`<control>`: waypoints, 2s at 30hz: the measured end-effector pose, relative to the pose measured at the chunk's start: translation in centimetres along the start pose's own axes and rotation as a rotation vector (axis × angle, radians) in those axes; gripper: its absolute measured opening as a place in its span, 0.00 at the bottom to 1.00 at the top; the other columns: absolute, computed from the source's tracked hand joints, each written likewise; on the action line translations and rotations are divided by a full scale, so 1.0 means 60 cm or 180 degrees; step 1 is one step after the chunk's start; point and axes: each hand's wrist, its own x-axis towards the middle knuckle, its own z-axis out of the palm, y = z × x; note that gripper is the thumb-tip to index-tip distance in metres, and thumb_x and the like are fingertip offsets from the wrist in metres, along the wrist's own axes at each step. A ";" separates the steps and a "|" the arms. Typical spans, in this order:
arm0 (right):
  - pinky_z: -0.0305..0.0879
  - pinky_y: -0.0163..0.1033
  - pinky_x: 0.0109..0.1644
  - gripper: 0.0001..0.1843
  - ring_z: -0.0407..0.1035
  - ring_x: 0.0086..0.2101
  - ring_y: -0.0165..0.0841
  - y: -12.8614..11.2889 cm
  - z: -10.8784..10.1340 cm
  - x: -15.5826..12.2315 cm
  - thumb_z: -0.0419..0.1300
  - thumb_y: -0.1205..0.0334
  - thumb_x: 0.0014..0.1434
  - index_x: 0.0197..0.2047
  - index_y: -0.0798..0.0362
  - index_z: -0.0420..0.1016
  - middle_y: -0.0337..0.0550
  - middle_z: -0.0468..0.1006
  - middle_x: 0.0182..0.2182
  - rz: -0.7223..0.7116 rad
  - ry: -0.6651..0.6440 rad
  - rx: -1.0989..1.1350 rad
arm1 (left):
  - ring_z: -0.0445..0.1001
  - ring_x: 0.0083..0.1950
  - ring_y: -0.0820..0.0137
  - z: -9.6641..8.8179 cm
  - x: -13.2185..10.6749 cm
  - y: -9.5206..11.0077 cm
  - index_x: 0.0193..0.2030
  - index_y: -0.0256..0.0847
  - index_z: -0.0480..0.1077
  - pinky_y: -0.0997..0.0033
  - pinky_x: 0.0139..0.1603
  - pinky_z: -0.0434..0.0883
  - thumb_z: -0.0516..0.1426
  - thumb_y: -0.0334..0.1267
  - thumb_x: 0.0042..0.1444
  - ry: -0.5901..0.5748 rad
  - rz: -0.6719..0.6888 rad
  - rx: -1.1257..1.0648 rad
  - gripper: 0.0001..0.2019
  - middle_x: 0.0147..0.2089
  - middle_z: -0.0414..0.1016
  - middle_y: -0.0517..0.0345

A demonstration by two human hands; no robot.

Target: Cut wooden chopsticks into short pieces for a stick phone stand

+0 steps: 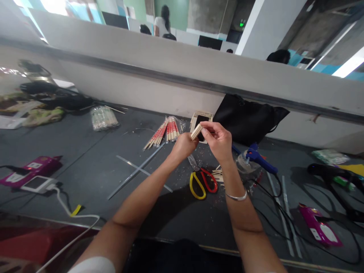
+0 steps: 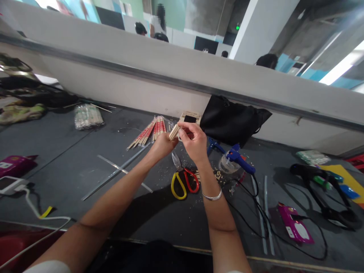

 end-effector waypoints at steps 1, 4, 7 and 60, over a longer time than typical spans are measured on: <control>0.74 0.39 0.40 0.09 0.76 0.38 0.32 0.000 0.000 0.000 0.62 0.60 0.60 0.42 0.47 0.82 0.42 0.82 0.41 -0.0025 0.0002 -0.0080 | 0.60 0.24 0.74 0.000 0.000 -0.001 0.18 0.40 0.63 0.72 0.27 0.53 0.54 0.30 0.52 0.0004 0.0034 0.0061 0.12 0.18 0.59 0.63; 0.74 0.38 0.39 0.09 0.75 0.38 0.32 -0.003 -0.001 -0.001 0.61 0.60 0.61 0.42 0.46 0.82 0.41 0.82 0.40 -0.0106 0.0008 -0.0251 | 0.61 0.24 0.73 -0.002 0.002 -0.002 0.21 0.39 0.67 0.73 0.26 0.53 0.54 0.30 0.52 0.0014 0.0061 0.0253 0.10 0.19 0.60 0.62; 0.74 0.39 0.39 0.10 0.74 0.38 0.33 -0.006 -0.002 -0.002 0.60 0.61 0.62 0.42 0.45 0.82 0.41 0.81 0.40 -0.0255 -0.0009 -0.0378 | 0.62 0.25 0.73 -0.004 0.003 0.000 0.23 0.38 0.70 0.73 0.26 0.53 0.54 0.31 0.53 0.0073 0.0037 0.0470 0.09 0.20 0.62 0.61; 0.68 0.36 0.35 0.23 0.73 0.26 0.32 0.030 0.067 -0.015 0.61 0.44 0.60 0.24 0.53 0.78 0.39 0.78 0.22 0.1040 -0.1024 0.0471 | 0.56 0.14 0.80 0.053 -0.010 -0.062 0.35 0.42 0.63 0.78 0.16 0.56 0.62 0.26 0.47 -0.0701 -0.0447 -0.1932 0.13 0.16 0.60 0.73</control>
